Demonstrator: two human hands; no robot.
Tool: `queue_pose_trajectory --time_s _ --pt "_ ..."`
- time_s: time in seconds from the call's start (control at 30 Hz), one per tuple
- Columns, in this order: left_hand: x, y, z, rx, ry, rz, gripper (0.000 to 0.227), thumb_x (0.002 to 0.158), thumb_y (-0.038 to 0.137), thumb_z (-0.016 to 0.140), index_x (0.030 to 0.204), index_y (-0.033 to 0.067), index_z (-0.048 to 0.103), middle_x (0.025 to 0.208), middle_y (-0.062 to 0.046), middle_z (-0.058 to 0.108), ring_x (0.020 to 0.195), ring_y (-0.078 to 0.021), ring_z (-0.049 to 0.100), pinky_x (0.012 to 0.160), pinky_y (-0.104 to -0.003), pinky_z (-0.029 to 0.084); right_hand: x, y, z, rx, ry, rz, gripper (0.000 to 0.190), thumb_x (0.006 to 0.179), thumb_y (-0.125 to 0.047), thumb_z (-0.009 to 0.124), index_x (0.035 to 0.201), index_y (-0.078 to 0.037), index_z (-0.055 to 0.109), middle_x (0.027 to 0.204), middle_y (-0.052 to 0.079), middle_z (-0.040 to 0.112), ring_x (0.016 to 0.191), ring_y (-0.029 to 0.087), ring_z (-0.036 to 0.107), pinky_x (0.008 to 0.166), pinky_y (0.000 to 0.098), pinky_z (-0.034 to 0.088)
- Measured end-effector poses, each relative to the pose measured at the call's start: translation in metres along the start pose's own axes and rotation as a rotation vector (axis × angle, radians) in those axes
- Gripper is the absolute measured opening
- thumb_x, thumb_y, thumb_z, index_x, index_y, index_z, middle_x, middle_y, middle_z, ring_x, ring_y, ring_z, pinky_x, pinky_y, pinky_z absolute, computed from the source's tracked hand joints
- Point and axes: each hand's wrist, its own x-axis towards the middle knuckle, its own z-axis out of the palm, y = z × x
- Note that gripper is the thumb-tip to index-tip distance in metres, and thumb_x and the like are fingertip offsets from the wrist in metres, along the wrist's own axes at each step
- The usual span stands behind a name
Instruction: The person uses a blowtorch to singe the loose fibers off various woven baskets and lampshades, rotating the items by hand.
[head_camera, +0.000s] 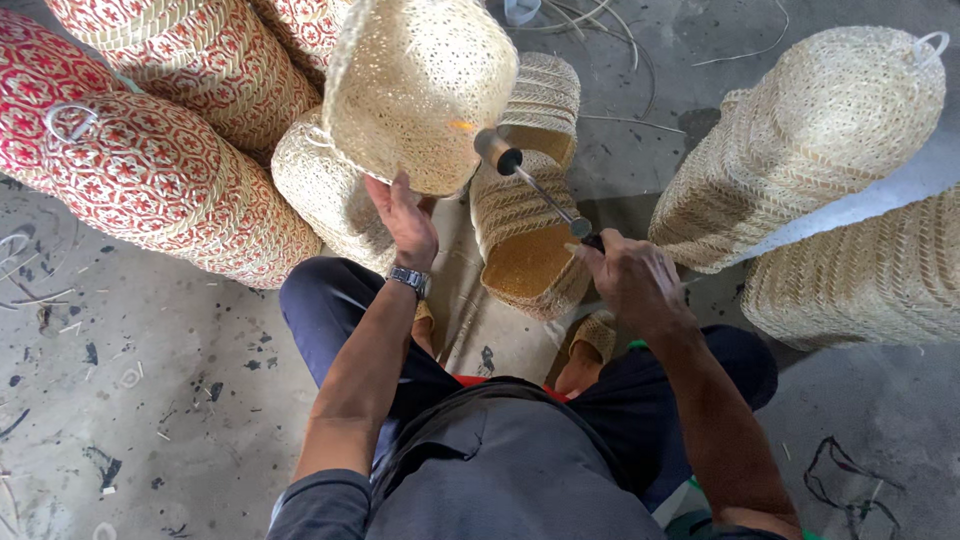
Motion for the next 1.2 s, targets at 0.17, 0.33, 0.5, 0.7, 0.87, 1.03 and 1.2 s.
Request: queue_pose_trajectory --time_s 0.17,0.33,0.5,0.7,0.87,1.03,1.2 --pt "0.026 -0.022 -0.014 0.025 -0.005 0.303 0.067 0.104 0.01 0.057 0.161 0.0067 0.022 0.162 -0.014 0.038 0.147 -0.0234 0.04 0.129 -0.042 0.027 0.001 -0.005 -0.002 -0.015 -0.033 -0.012 0.041 0.1 -0.041 0.063 0.092 -0.001 0.065 0.065 0.021 0.067 0.064 0.04 0.07 0.059 0.0526 0.05" --pt "0.035 -0.046 -0.037 -0.061 -0.132 0.45 0.065 0.108 0.014 0.055 0.162 0.0058 0.02 0.162 -0.011 0.037 0.148 -0.019 0.039 0.132 -0.04 0.023 0.006 0.0 0.0 0.031 0.02 -0.035 0.046 0.097 -0.046 0.064 0.087 -0.001 0.064 0.066 0.021 0.066 0.065 0.041 0.069 0.059 0.0523 0.051" --pt "0.016 -0.039 -0.033 -0.012 -0.071 0.224 0.072 0.103 0.025 0.057 0.161 0.0142 0.016 0.16 -0.014 0.036 0.144 -0.0331 0.042 0.113 -0.06 0.041 0.018 0.016 -0.001 -0.009 0.138 -0.045 0.041 0.103 -0.041 0.061 0.098 0.0 0.066 0.067 0.021 0.066 0.063 0.04 0.068 0.059 0.0505 0.05" --pt "0.009 -0.029 -0.028 0.068 -0.01 0.075 0.08 0.102 0.035 0.055 0.162 0.0285 0.003 0.167 -0.016 0.022 0.153 -0.0388 0.027 0.103 -0.065 0.052 0.028 0.029 -0.008 -0.037 0.196 -0.072 0.041 0.103 -0.041 0.062 0.101 0.0 0.07 0.068 0.021 0.068 0.06 0.037 0.069 0.057 0.0483 0.051" --pt "0.013 -0.026 -0.032 0.039 -0.088 0.113 0.075 0.104 0.029 0.06 0.163 0.0242 0.014 0.168 -0.019 0.025 0.155 -0.0389 0.028 0.109 -0.063 0.053 0.03 0.034 -0.021 -0.105 0.112 0.002 0.048 0.102 -0.046 0.063 0.092 0.001 0.071 0.068 0.023 0.067 0.064 0.04 0.068 0.062 0.0508 0.051" --pt "0.006 -0.01 -0.024 -0.05 -0.135 0.046 0.052 0.106 0.021 0.057 0.153 0.0213 0.035 0.149 -0.014 0.049 0.131 -0.033 0.055 0.092 -0.056 0.063 0.037 0.04 -0.031 -0.024 0.241 -0.024 0.048 0.099 -0.047 0.065 0.096 0.0 0.073 0.074 0.026 0.069 0.067 0.044 0.069 0.062 0.0529 0.052" --pt "-0.005 0.02 -0.012 0.038 -0.269 0.021 0.039 0.109 0.026 0.056 0.145 0.0202 0.043 0.138 -0.008 0.058 0.119 -0.0236 0.063 0.082 -0.045 0.065 0.039 0.048 -0.038 -0.125 0.213 -0.015 0.048 0.101 -0.047 0.064 0.101 0.001 0.072 0.076 0.026 0.069 0.073 0.046 0.068 0.065 0.0534 0.051"
